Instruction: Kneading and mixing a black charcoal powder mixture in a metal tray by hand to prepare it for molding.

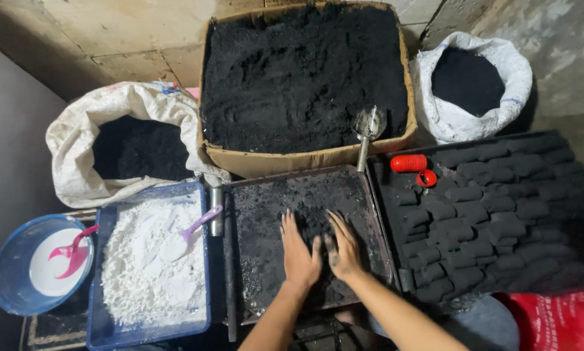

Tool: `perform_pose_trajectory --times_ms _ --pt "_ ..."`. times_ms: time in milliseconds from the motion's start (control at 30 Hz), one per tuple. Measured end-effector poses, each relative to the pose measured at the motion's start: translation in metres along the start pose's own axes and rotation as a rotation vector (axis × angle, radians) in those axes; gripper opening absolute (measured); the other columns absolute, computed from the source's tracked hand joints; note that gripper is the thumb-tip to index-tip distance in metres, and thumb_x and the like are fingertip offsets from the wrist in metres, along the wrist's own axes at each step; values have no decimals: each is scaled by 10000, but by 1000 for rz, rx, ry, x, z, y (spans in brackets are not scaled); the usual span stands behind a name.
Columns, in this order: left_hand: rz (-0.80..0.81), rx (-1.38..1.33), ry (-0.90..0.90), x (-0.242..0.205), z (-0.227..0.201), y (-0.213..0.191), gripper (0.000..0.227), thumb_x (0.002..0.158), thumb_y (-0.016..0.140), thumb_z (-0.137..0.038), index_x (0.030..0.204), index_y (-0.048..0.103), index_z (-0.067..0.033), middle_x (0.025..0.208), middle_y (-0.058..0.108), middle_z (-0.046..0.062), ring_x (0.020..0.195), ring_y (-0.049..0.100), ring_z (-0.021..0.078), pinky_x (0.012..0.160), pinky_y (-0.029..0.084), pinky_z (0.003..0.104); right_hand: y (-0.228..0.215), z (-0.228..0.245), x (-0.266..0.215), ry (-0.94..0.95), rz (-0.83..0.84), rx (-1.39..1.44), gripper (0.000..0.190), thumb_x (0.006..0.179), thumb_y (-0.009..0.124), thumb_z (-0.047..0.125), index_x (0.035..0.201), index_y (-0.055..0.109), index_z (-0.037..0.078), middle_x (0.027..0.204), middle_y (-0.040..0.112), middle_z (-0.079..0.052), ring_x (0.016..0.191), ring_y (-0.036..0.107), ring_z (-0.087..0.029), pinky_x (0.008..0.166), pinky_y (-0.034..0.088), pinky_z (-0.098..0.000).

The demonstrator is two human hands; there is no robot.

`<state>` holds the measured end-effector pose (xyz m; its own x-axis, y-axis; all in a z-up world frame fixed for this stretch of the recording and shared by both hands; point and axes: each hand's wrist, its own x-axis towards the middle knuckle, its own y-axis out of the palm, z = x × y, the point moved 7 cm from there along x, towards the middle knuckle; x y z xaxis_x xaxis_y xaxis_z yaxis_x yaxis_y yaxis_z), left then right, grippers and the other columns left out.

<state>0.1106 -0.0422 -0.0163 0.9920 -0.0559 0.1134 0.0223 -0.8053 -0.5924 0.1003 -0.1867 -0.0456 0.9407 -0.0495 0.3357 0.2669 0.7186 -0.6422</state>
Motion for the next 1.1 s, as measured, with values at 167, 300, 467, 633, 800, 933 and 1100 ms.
perform_pose_trajectory --times_ms 167,300,467,633,800,933,1100 --pt "17 126 8 27 10 -18 758 1030 407 -463 1589 219 13 1683 154 254 1560 90 444 1251 61 571 -9 -9 48 -94 74 227 709 1031 361 570 1359 604 -10 1430 584 -249 1374 511 -430 1192 326 -530" --pt "91 83 -114 31 25 -12 802 1057 248 -566 1572 244 49 1676 162 274 1555 115 449 1254 76 573 10 -16 64 -19 237 241 607 1034 459 456 1461 536 31 1576 436 -236 1464 369 -434 1211 275 -558" --pt "360 -95 -38 15 -12 -27 685 1063 253 -486 1580 301 -38 1654 301 181 1517 287 369 1275 188 454 15 8 48 -156 399 248 505 1023 517 355 1342 620 -22 1351 653 -220 1317 573 -399 1158 377 -500" --pt "621 326 175 -11 -14 -55 1308 670 627 -840 1605 179 -42 1681 195 182 1551 187 367 1280 134 497 -43 35 35 -178 706 4 1155 624 777 570 1535 353 2 1609 313 -258 1489 301 -462 1200 283 -586" --pt "755 546 228 -23 1 -37 1543 534 763 -833 1617 33 -13 1696 61 207 1569 47 398 1279 84 527 -33 9 -2 -201 1010 -439 1375 520 1019 386 1595 213 93 1695 28 -224 1536 163 -456 1162 328 -632" --pt "670 638 274 -12 5 -19 1439 646 806 -733 1606 50 27 1693 106 199 1569 78 377 1275 79 529 -14 13 15 -120 929 -397 1297 600 1014 354 1594 241 45 1680 105 -251 1546 132 -448 1218 225 -585" --pt "635 696 215 -2 15 -23 1302 749 835 -583 1610 58 9 1682 163 182 1562 128 350 1276 126 516 -18 22 31 26 941 -386 1167 748 951 442 1602 270 30 1664 228 -248 1562 145 -394 1277 125 -494"
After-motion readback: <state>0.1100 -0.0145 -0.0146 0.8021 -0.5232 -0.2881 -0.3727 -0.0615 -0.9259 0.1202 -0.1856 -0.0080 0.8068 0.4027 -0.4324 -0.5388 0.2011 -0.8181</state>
